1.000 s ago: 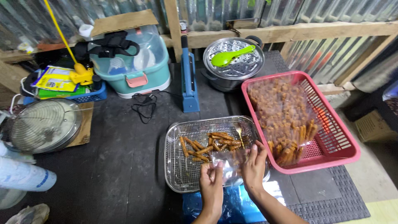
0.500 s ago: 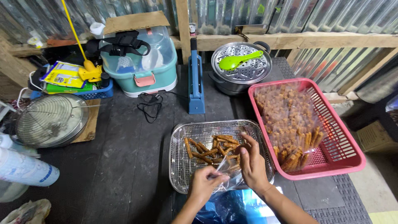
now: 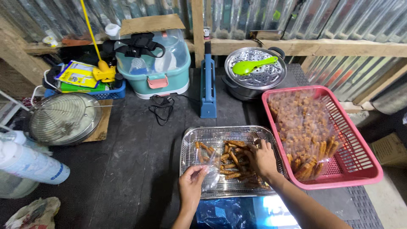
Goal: The person places fried snack sticks from a metal tray into small clear plastic bags, then puts the filled bags into a pink basket. The person repeats this process multiple times, handling the snack sticks by hand and arranging them in the bags before transferring them to the basket.
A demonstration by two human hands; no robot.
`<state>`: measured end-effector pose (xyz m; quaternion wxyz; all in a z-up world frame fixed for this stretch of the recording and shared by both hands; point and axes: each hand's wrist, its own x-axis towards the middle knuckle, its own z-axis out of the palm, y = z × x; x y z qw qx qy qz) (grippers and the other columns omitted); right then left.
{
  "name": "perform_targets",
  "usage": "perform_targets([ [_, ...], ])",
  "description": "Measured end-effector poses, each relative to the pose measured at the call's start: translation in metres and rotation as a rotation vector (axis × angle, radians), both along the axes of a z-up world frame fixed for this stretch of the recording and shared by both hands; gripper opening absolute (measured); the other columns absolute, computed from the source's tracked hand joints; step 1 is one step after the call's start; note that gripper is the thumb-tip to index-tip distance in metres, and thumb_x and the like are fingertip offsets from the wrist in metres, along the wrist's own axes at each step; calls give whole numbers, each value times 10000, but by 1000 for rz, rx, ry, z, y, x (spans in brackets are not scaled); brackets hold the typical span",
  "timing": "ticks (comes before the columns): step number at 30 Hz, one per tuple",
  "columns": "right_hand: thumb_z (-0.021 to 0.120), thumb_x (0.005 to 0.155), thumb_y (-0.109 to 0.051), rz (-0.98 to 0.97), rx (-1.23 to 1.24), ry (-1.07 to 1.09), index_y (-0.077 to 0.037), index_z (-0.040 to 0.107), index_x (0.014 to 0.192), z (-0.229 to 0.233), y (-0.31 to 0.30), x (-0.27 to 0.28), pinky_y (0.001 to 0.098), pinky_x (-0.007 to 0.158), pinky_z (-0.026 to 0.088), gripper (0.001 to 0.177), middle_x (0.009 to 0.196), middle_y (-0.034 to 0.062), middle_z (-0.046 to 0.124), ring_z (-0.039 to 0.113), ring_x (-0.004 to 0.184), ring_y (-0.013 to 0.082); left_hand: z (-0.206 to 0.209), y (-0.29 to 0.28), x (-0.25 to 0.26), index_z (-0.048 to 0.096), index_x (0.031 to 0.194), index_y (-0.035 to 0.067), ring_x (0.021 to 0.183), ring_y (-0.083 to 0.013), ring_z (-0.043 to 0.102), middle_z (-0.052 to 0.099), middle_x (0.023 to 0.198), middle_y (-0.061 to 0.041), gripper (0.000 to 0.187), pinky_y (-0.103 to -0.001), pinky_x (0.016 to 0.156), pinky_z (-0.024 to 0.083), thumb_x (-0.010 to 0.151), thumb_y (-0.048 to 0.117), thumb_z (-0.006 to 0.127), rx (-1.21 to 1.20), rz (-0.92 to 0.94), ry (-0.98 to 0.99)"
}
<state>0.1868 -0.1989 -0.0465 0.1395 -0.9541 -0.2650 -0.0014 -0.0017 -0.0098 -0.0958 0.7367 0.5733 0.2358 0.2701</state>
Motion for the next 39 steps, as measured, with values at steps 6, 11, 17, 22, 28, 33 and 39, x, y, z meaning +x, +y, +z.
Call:
perform_targets([
  [6, 788, 809, -281, 130, 127, -165, -75, 738, 1078, -7, 1, 0, 445, 964, 463, 343, 1187, 213, 563, 531, 1088, 370, -7, 9, -2, 780, 1048, -37, 870, -111, 715, 800, 952, -95, 168, -236, 799, 568, 900, 33, 742, 31, 74, 4],
  [11, 798, 825, -228, 75, 337, -76, -79, 767, 988, 12, -1, -2, 414, 998, 461, 223, 1193, 129, 604, 543, 1136, 317, 8, 9, -2, 750, 1132, 0, 894, -115, 723, 786, 1004, -80, 274, -230, 809, 575, 861, 39, 748, 107, 79, -22],
  [17, 807, 815, -177, 110, 455, -113, -54, 759, 1046, 77, -15, -1, 407, 1003, 472, 267, 1203, 125, 582, 525, 1157, 298, 53, 13, -9, 738, 1005, 5, 841, -138, 784, 836, 906, -82, 178, -220, 748, 572, 873, 113, 791, 305, 80, 139],
  [22, 806, 840, -201, 89, 573, -90, -38, 754, 1048, 124, -19, -12, 372, 914, 518, 269, 1243, 102, 543, 536, 1156, 251, 75, 12, -9, 814, 1050, 80, 915, -160, 782, 822, 1017, -51, 190, -257, 780, 594, 876, 141, 766, 551, 89, 100],
  [28, 796, 870, -190, 108, 736, -27, -59, 774, 1087, 169, -12, -31, 314, 934, 498, 254, 1243, 71, 542, 564, 1108, 192, 81, 10, -5, 793, 1111, 106, 1102, -199, 685, 764, 1176, -49, 317, -304, 868, 625, 796, 72, 795, 870, 188, -56],
  [33, 783, 875, -180, 138, 871, 81, -59, 779, 1080, 179, 3, -37, 266, 840, 492, 238, 1252, 36, 564, 566, 1053, 122, 83, 10, -6, 792, 1106, 104, 1108, -211, 668, 764, 1162, -36, 366, -328, 915, 584, 745, 59, 833, 1041, 256, -68],
  [39, 781, 842, -196, 34, 910, 344, -67, 796, 998, 155, 28, -37, 265, 733, 549, 204, 1213, 14, 537, 574, 979, 104, 84, 7, -6, 786, 1125, 105, 1118, -217, 666, 761, 1147, -35, 375, -322, 925, 582, 754, 66, 824, 1045, 268, -80],
])
